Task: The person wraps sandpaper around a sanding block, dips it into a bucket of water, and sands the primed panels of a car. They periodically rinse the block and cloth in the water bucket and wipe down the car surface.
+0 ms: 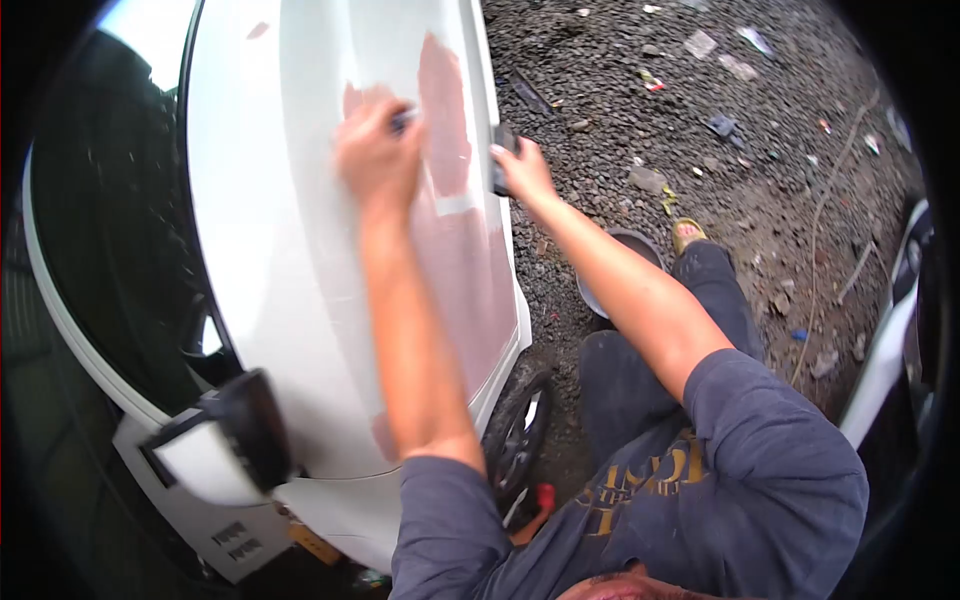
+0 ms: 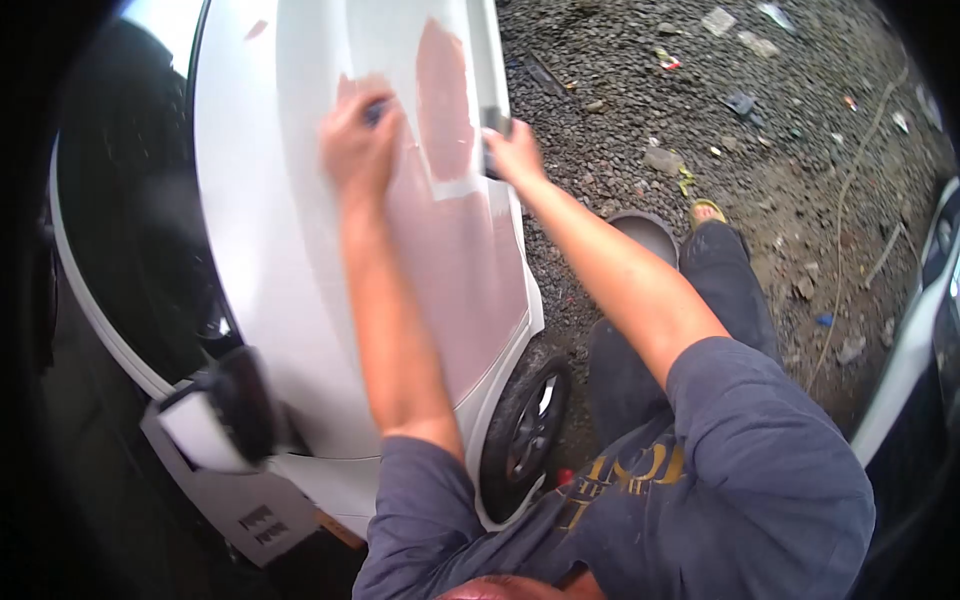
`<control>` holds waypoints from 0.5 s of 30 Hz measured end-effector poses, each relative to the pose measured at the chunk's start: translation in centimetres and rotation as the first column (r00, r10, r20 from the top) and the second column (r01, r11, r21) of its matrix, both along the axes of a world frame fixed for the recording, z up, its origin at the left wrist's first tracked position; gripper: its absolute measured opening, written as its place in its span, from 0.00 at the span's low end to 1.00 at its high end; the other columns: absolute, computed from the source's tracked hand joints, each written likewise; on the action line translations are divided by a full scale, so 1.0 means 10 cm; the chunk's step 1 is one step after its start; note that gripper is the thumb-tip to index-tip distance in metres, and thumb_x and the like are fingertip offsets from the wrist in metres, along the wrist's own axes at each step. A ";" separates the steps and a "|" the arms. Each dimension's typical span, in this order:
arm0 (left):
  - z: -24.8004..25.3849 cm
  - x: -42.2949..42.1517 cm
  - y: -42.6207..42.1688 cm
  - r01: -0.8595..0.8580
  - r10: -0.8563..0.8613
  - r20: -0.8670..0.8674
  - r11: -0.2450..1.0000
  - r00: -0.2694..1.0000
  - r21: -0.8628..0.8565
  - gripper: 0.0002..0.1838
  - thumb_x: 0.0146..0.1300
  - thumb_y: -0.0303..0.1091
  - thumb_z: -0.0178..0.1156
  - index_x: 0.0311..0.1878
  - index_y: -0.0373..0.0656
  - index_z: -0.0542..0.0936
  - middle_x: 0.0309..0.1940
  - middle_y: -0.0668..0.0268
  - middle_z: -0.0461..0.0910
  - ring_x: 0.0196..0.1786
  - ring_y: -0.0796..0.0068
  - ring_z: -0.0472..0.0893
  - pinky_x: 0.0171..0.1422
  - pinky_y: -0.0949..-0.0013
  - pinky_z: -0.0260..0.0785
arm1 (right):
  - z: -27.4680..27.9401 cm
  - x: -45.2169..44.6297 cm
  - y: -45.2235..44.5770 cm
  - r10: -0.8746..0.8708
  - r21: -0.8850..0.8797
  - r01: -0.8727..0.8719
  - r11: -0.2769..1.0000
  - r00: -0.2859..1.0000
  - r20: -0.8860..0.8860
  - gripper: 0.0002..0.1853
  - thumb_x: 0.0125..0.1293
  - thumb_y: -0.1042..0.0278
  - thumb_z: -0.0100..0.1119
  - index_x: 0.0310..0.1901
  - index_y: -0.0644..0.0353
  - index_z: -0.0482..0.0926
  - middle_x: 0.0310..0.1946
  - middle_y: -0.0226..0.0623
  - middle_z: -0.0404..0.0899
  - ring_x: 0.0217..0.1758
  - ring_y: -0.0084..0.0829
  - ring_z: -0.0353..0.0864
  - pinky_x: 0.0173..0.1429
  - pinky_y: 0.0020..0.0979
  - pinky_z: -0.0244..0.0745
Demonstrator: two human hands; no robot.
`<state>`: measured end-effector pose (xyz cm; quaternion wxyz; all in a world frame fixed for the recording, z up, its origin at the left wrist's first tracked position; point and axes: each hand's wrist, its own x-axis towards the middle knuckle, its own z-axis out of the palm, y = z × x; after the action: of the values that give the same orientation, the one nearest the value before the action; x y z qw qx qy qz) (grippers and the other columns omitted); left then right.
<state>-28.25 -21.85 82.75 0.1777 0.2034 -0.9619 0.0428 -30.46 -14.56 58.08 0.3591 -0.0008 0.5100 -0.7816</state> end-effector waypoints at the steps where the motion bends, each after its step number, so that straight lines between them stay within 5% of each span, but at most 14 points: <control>1: -0.14 -0.37 0.11 0.084 -0.083 -0.009 0.994 0.996 0.070 0.10 0.57 0.37 0.69 0.42 0.53 0.90 0.45 0.61 0.88 0.48 0.56 0.85 0.57 0.58 0.77 | -0.21 0.03 0.24 -0.074 0.102 0.068 0.992 0.996 0.058 0.31 0.67 0.51 0.67 0.63 0.66 0.76 0.53 0.49 0.84 0.55 0.40 0.85 0.60 0.40 0.77; 3: -0.26 -1.02 0.38 -0.041 -0.016 0.211 0.963 0.977 0.267 0.12 0.58 0.40 0.66 0.45 0.53 0.90 0.46 0.59 0.88 0.50 0.56 0.86 0.58 0.57 0.78 | -0.38 0.05 0.66 -0.180 0.297 0.154 0.942 0.982 0.063 0.32 0.67 0.51 0.67 0.65 0.66 0.75 0.54 0.49 0.84 0.55 0.40 0.85 0.61 0.39 0.77; 4: -0.16 -1.25 0.55 -0.112 0.010 0.443 0.972 0.896 0.205 0.14 0.60 0.44 0.63 0.49 0.61 0.89 0.49 0.64 0.88 0.55 0.56 0.85 0.63 0.56 0.77 | -0.35 0.08 0.83 -0.201 0.387 0.179 0.905 0.979 0.018 0.33 0.67 0.51 0.67 0.66 0.66 0.75 0.55 0.49 0.84 0.56 0.41 0.85 0.61 0.39 0.77; 6: 0.07 -1.58 0.60 -0.081 -0.069 0.639 0.976 0.766 0.202 0.16 0.61 0.45 0.62 0.51 0.64 0.88 0.52 0.64 0.88 0.58 0.57 0.84 0.62 0.53 0.78 | -0.18 0.18 1.03 -0.148 0.421 0.108 0.901 0.987 0.063 0.34 0.67 0.51 0.67 0.67 0.64 0.74 0.58 0.50 0.83 0.59 0.41 0.84 0.65 0.39 0.75; 10: 0.98 -1.85 0.30 0.150 -0.201 0.797 0.979 0.569 0.139 0.18 0.62 0.44 0.62 0.54 0.57 0.87 0.54 0.63 0.87 0.59 0.55 0.83 0.63 0.52 0.77 | 0.49 0.51 0.95 0.053 0.412 -0.080 0.908 0.996 0.077 0.32 0.71 0.53 0.62 0.70 0.63 0.72 0.65 0.54 0.78 0.66 0.48 0.80 0.70 0.42 0.72; 12: 1.50 -1.58 0.12 0.430 -0.308 0.799 0.900 0.516 0.070 0.13 0.62 0.38 0.62 0.48 0.48 0.86 0.49 0.60 0.85 0.56 0.51 0.81 0.61 0.53 0.76 | 0.67 0.82 0.75 0.102 0.279 -0.105 0.954 0.994 0.025 0.31 0.72 0.56 0.60 0.70 0.66 0.71 0.65 0.56 0.78 0.67 0.50 0.79 0.71 0.43 0.71; 15: 2.27 -0.96 0.09 0.512 -0.349 0.851 0.852 0.393 0.113 0.15 0.58 0.32 0.65 0.50 0.50 0.86 0.44 0.61 0.83 0.54 0.54 0.81 0.59 0.54 0.76 | 0.75 1.33 0.38 0.196 0.204 -0.193 0.960 0.981 0.006 0.31 0.74 0.59 0.58 0.73 0.65 0.67 0.68 0.54 0.75 0.71 0.45 0.75 0.73 0.39 0.68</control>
<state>-37.81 -20.90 105.41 -0.2920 -0.1162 -0.9342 0.1689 -17.14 -10.81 65.61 0.4287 -0.0199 0.5875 -0.6861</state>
